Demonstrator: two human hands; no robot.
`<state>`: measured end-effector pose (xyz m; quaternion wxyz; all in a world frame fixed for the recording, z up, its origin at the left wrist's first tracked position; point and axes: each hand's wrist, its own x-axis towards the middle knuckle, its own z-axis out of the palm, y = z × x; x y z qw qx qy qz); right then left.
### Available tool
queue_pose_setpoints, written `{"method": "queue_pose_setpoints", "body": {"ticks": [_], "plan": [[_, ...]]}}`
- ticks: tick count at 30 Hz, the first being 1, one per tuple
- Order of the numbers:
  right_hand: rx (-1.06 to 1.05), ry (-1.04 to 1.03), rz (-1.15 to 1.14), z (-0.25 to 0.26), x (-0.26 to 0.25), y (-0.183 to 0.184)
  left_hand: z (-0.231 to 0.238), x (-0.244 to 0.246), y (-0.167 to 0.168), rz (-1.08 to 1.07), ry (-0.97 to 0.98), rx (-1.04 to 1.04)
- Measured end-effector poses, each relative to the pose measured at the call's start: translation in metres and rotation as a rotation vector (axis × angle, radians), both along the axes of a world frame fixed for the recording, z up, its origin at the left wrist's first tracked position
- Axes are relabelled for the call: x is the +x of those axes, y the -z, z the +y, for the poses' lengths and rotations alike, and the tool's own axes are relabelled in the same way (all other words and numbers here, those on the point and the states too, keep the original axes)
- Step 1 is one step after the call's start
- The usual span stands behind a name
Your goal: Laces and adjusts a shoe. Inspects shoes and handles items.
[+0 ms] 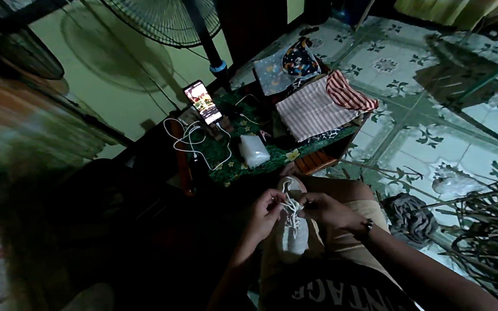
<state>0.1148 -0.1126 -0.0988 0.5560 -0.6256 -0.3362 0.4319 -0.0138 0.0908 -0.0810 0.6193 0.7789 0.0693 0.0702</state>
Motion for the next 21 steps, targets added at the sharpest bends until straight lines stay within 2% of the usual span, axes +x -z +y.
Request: {"method": "queue_pose_setpoints", "body": {"ticks": [7, 14, 17, 21], "plan": [[0.061, 0.116, 0.054, -0.004, -0.011, 0.008, -0.022, -0.021, 0.015, -0.037, -0.243, 0.101], [0.100, 0.288, 0.058, -0.001, -0.027, 0.016, -0.045, -0.051, 0.050, -0.116, -0.208, 0.157], [0.021, 0.350, 0.113, -0.003, -0.038, 0.019, -0.048, -0.055, 0.049, -0.109, -0.214, 0.202], [-0.088, 0.307, 0.159, -0.012, -0.056, 0.027, -0.048, -0.055, 0.050, -0.145, -0.226, 0.188]]}}
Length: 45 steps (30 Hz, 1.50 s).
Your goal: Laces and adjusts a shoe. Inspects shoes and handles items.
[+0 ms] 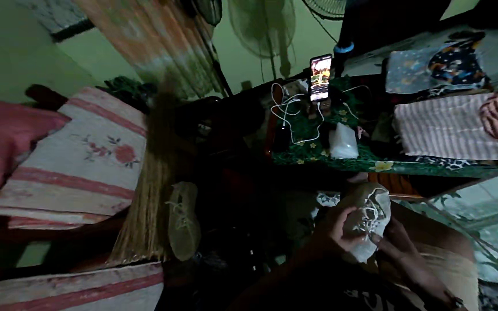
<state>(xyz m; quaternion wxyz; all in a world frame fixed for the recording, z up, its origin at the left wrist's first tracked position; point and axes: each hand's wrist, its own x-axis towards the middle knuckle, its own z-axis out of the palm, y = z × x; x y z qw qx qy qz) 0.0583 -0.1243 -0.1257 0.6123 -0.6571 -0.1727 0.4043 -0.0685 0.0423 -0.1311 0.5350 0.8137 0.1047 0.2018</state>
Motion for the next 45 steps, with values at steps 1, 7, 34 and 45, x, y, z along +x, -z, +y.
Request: {"method": "queue_pose_setpoints", "body": {"ticks": [1, 7, 34, 45], "plan": [[-0.014, 0.007, 0.011, -0.001, -0.003, 0.000, 0.000, 0.000, -0.001, -0.011, 0.008, -0.010], [-0.082, -0.013, -0.016, 0.000, -0.013, -0.014, 0.020, -0.017, -0.030, 0.008, -0.107, 0.048], [-0.069, 0.015, 0.207, -0.018, -0.015, -0.001, 0.168, -0.231, -0.106, 0.834, -1.302, 0.489], [0.328, 0.121, 0.187, -0.035, -0.017, -0.032, 0.081, -0.101, -0.166, -0.073, -0.807, -0.275]]}}
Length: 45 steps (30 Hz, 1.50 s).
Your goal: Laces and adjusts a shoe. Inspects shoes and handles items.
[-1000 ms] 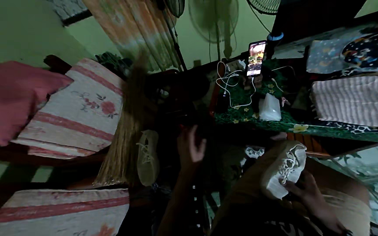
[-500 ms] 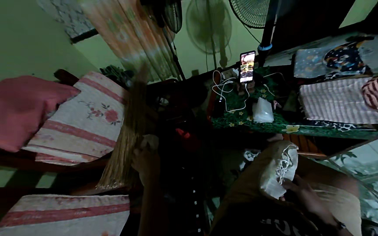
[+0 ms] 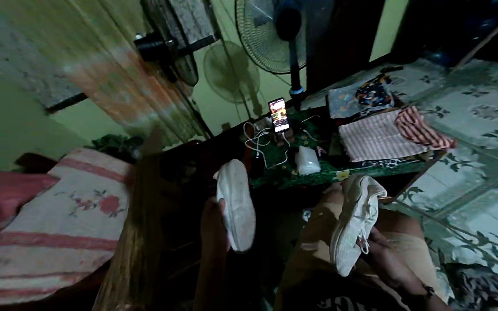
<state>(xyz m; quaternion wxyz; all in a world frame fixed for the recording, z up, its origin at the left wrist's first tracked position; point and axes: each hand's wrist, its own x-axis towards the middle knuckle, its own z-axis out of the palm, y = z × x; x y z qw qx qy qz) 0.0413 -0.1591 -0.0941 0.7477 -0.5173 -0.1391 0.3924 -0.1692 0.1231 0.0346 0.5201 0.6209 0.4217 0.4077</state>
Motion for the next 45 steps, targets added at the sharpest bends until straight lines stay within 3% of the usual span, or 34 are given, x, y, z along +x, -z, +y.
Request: {"method": "queue_pose_setpoints", "body": {"ticks": [4, 10, 18, 30, 37, 40, 45], "plan": [[0.109, 0.061, -0.083, -0.011, -0.002, -0.024, -0.035, 0.055, 0.018, -0.342, 0.270, -0.269], [0.194, 0.123, -0.122, -0.020, -0.001, -0.041, -0.092, 0.099, 0.041, -0.370, 0.451, -0.584], [0.181, 0.069, -0.106, -0.018, -0.006, -0.028, -0.117, 0.109, 0.053, -0.333, 0.592, -0.659], [0.123, 0.161, 0.154, -0.023, -0.012, -0.032, -0.122, 0.109, 0.048, -0.463, 0.592, -0.710], [0.204, 0.155, 0.260, -0.026, -0.012, -0.029, -0.124, 0.106, 0.051, -0.480, 0.584, -0.721], [0.215, 0.141, 0.193, -0.026, -0.011, -0.032, -0.123, 0.107, 0.053, -0.524, 0.613, -0.751], [0.198, 0.120, -0.169, -0.019, -0.008, -0.021, -0.128, 0.114, 0.059, -0.474, 0.577, -0.686]]}}
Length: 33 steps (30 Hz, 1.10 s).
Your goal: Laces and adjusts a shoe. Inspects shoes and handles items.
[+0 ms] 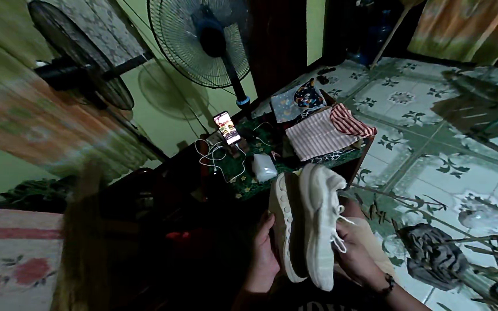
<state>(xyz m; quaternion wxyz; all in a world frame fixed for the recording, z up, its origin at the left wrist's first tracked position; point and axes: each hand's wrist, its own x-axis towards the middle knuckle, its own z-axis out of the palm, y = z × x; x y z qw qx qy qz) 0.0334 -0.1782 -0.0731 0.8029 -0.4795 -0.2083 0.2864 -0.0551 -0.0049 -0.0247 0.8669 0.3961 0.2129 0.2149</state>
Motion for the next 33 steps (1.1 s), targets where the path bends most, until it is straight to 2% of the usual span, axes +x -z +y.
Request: {"method": "queue_pose_setpoints", "body": {"ticks": [4, 13, 21, 25, 27, 30, 33], "plan": [[-0.120, 0.059, -0.143, 0.002, -0.002, -0.001, -0.010, 0.001, 0.002, 0.048, -0.018, 0.056], [-0.172, 0.144, -0.447, 0.003, 0.001, 0.003, -0.019, 0.006, 0.012, 0.014, -0.032, 0.112], [-0.222, 0.032, -0.260, -0.003, -0.003, 0.001, -0.026, 0.008, 0.006, -0.034, -0.070, 0.258], [-0.080, -0.093, -0.149, -0.006, -0.001, 0.014, -0.029, 0.007, 0.005, -0.056, -0.058, 0.271], [-0.074, -0.113, -0.053, -0.007, -0.002, 0.014, -0.029, 0.004, 0.005, -0.054, -0.037, 0.311], [-0.064, -0.119, 0.095, -0.009, -0.007, 0.005, -0.019, 0.000, -0.004, -0.011, 0.011, 0.539], [0.001, -0.135, 0.201, -0.011, -0.009, -0.004, 0.001, 0.000, -0.021, 0.002, -0.061, 1.022]]}}
